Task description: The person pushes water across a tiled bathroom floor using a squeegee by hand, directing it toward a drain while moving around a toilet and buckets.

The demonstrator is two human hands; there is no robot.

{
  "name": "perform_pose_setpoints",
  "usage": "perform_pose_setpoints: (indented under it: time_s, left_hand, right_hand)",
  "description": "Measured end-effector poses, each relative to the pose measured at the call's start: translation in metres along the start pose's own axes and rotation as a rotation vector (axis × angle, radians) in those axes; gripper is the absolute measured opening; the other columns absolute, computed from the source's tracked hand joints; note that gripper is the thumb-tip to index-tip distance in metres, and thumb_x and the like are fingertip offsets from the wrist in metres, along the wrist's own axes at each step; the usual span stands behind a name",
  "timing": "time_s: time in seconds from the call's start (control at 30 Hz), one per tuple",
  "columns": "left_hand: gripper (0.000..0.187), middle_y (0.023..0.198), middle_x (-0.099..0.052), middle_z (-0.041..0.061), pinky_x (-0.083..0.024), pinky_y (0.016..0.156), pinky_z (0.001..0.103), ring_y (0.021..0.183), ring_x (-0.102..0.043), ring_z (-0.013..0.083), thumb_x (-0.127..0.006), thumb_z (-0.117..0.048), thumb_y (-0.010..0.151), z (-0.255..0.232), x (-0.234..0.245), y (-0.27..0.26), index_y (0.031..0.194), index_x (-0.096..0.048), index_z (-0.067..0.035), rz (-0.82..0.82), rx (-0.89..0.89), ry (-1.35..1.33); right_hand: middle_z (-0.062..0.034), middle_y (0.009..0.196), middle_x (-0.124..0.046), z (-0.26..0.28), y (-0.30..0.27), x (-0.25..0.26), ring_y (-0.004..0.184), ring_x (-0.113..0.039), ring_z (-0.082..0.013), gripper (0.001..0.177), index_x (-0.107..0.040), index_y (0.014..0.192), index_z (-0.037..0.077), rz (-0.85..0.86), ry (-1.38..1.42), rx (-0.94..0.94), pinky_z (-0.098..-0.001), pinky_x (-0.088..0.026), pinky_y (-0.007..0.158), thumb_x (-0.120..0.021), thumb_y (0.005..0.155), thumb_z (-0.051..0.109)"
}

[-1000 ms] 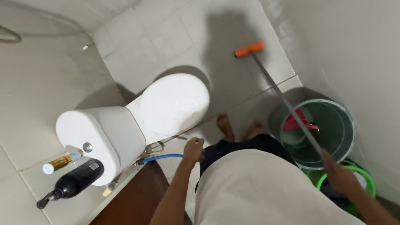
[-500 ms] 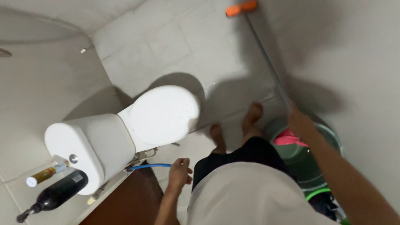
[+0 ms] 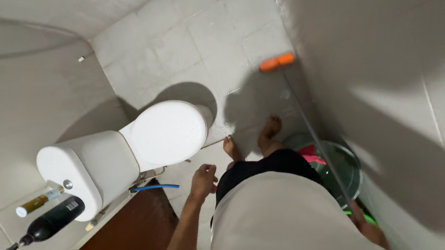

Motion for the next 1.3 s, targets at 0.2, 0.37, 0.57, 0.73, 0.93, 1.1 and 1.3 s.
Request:
perform_pose_setpoints:
  time_s: [0.2, 0.37, 0.57, 0.73, 0.93, 1.1, 1.3]
  left_hand:
    - [0.036, 0.069, -0.066, 0.012, -0.047, 0.041, 0.033, 0.043, -0.058, 0.0181, -0.058, -0.031, 0.098, -0.022, -0.021, -0.014, 0.111, -0.067, 0.001, -0.013, -0.062, -0.062]
    - [0.036, 0.068, -0.067, 0.012, -0.048, 0.041, 0.032, 0.043, -0.060, 0.0186, -0.058, -0.031, 0.096, -0.025, -0.010, -0.037, 0.111, -0.067, 0.000, -0.074, -0.096, -0.024]
    - [0.037, 0.070, -0.071, 0.012, -0.050, 0.044, 0.033, 0.045, -0.064, 0.0208, -0.060, -0.030, 0.095, -0.022, 0.003, -0.037, 0.114, -0.066, 0.000, -0.091, -0.054, 0.015]
    - [0.038, 0.073, -0.070, 0.016, -0.052, 0.047, 0.035, 0.047, -0.065, 0.0216, -0.061, -0.032, 0.096, -0.026, -0.002, -0.008, 0.112, -0.068, 0.001, -0.061, -0.060, -0.010]
    - [0.036, 0.076, -0.074, 0.016, -0.054, 0.054, 0.040, 0.054, -0.067, 0.0238, -0.060, -0.033, 0.096, -0.027, -0.007, 0.051, 0.110, -0.070, -0.001, -0.040, -0.141, 0.075]
    - [0.037, 0.080, -0.075, 0.018, -0.055, 0.068, 0.040, 0.068, -0.068, 0.0250, -0.063, -0.037, 0.099, -0.056, 0.027, 0.087, 0.107, -0.074, -0.002, -0.201, -0.399, 0.252]
    - [0.037, 0.075, -0.075, 0.019, -0.056, 0.059, 0.037, 0.055, -0.068, 0.0235, -0.059, -0.034, 0.097, -0.080, 0.099, 0.071, 0.113, -0.069, -0.003, -0.150, -0.173, 0.135]
  right_hand:
    - [-0.0237, 0.106, -0.069, 0.018, 0.027, 0.033, 0.083, -0.068, -0.0438, 0.053, -0.040, 0.146, 0.010, -0.115, 0.007, 0.116, -0.0547, -0.055, 0.066, -0.056, 0.096, 0.020]
    - [-0.0257, 0.110, -0.070, 0.135, 0.166, 0.099, 0.096, -0.069, -0.0438, 0.044, -0.049, 0.137, 0.005, -0.373, -0.115, 0.456, -0.0559, -0.056, 0.082, -0.053, 0.096, 0.019]
    - [-0.0280, 0.115, -0.069, 0.184, 0.224, 0.134, 0.098, -0.067, -0.0510, 0.061, -0.032, 0.160, 0.011, -0.283, -0.030, 0.300, -0.0602, -0.051, 0.092, -0.046, 0.102, 0.026]
    - [-0.0249, 0.114, -0.069, 0.080, 0.085, 0.067, 0.096, -0.069, -0.0449, 0.074, -0.020, 0.161, 0.015, -0.126, -0.128, 0.247, -0.0548, -0.054, 0.086, -0.052, 0.095, 0.022]
    - [-0.0242, 0.108, -0.070, 0.042, 0.035, 0.055, 0.089, -0.070, -0.0426, 0.079, -0.016, 0.162, 0.017, 0.042, -0.246, 0.071, -0.0529, -0.057, 0.078, -0.054, 0.093, 0.023]
    - [-0.0236, 0.102, -0.071, 0.104, 0.074, 0.081, 0.082, -0.071, -0.0406, 0.083, -0.013, 0.163, 0.018, -0.038, -0.288, 0.198, -0.0512, -0.059, 0.072, -0.055, 0.092, 0.023]
    - [-0.0321, 0.101, -0.071, 0.302, 0.280, 0.160, 0.093, -0.070, -0.0509, 0.062, -0.023, 0.164, 0.018, -0.260, -0.218, 0.349, -0.0600, -0.053, 0.089, -0.041, 0.105, 0.031]
Point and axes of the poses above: each hand's wrist, its own y-axis towards the middle knuckle, its own x-axis out of the back of the hand, z = x × y, the point moved 10 cm from there along y, towards the middle knuckle
